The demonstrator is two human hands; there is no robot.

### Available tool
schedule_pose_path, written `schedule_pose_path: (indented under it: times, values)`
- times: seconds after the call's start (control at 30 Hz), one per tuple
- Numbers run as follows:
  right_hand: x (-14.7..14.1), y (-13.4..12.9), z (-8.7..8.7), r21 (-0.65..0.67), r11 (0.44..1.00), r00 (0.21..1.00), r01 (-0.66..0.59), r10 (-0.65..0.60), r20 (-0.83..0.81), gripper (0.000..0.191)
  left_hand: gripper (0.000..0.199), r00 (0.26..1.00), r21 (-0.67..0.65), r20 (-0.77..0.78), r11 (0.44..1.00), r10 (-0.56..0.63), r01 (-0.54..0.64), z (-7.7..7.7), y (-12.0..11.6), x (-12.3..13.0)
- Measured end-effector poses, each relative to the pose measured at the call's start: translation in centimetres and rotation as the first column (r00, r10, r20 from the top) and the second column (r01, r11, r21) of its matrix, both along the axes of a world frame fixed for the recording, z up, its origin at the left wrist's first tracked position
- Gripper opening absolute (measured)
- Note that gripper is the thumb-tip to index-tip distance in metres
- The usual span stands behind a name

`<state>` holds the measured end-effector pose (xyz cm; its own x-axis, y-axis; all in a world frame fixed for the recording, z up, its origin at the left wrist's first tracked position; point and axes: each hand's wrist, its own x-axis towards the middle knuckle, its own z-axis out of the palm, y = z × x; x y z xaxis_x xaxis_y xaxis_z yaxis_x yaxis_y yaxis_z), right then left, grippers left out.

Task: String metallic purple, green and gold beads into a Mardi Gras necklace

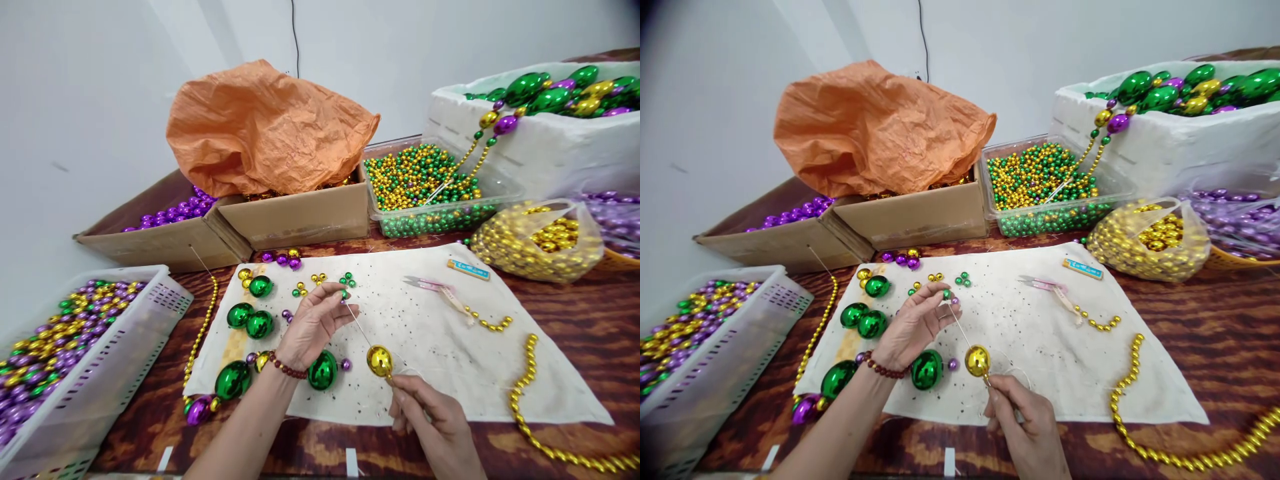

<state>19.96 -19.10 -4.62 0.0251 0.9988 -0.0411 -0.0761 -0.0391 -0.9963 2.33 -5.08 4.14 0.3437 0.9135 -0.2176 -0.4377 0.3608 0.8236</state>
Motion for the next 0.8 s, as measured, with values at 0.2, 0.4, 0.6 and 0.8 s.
schedule_pose_path:
  times: [0.2, 0.4, 0.6, 0.8]
  values:
    - [0.2, 0.4, -1.1, -0.025, 0.999, 0.999, -0.032, 0.032, 0.015, 0.024, 0.030, 0.979, 0.154, -0.204, 0.986, -0.025, 0.058, 0.1, -1.0, 0.8]
    - [0.6, 1.4, -1.5, -0.077, 0.997, 0.997, -0.017, 0.023, 0.076, 0.029, 0.017, 0.920, 0.218, -0.393, 0.970, -0.008, 0.102, 0.1, -2.0, 1.7]
    - [2.9, 2.0, -0.8, 0.032, 0.996, 0.940, 0.083, -0.089, 0.329, 0.030, 0.017, 0.910, 0.325, -0.408, 0.943, 0.075, 0.068, 1.3, -2.3, 2.6]
    - [1.5, 4.0, 2.1, 0.163, 0.987, 0.935, -0.001, -0.057, 0.350, 0.027, 0.019, 0.912, 0.363, -0.411, 0.917, 0.001, 0.163, 2.6, -3.1, 3.6]
